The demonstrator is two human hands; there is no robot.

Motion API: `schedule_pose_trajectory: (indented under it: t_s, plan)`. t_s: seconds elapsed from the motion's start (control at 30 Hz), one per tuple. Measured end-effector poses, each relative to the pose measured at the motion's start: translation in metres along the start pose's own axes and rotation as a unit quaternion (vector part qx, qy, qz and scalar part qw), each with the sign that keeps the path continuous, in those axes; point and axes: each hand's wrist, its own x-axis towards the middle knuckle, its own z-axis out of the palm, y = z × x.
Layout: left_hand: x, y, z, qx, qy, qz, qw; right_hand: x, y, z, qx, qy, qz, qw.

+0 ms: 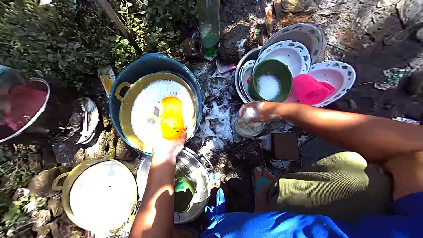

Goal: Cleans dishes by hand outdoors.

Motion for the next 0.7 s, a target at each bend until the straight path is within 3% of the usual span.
schedule_pose_trajectory:
  t_s: [0.1,0.23,0.3,0.37,0.53,0.63,0.7]
  plan:
    - [0.0,-0.011,-0.001,-0.021,-0.035,-0.055,0.998,0.003,0.012,0.006,-0.059,0.025,-0.062,0.996]
    - [0.006,-0.026,-0.011,-0.085,-0.146,-0.129,0.977,-0.004,-0.011,-0.013,-0.033,0.022,-0.032,0.999]
    - [0.004,-0.036,-0.012,-0.077,-0.154,-0.125,0.977,-0.014,-0.026,-0.034,-0.01,0.03,-0.072,0.997]
    - [0.004,-0.045,-0.012,-0.054,-0.169,-0.104,0.979,-0.025,-0.045,-0.057,0.088,0.043,-0.127,0.987]
    - [0.022,-0.072,-0.014,-0.022,-0.224,-0.089,0.97,-0.06,-0.122,-0.109,0.167,0.081,-0.31,0.932]
    - [0.023,-0.078,0.002,-0.066,-0.249,-0.095,0.962,-0.048,-0.161,-0.09,0.241,0.117,-0.405,0.874]
    - [0.021,-0.073,0.009,-0.088,-0.265,-0.076,0.957,-0.02,-0.168,-0.055,0.256,0.15,-0.385,0.874]
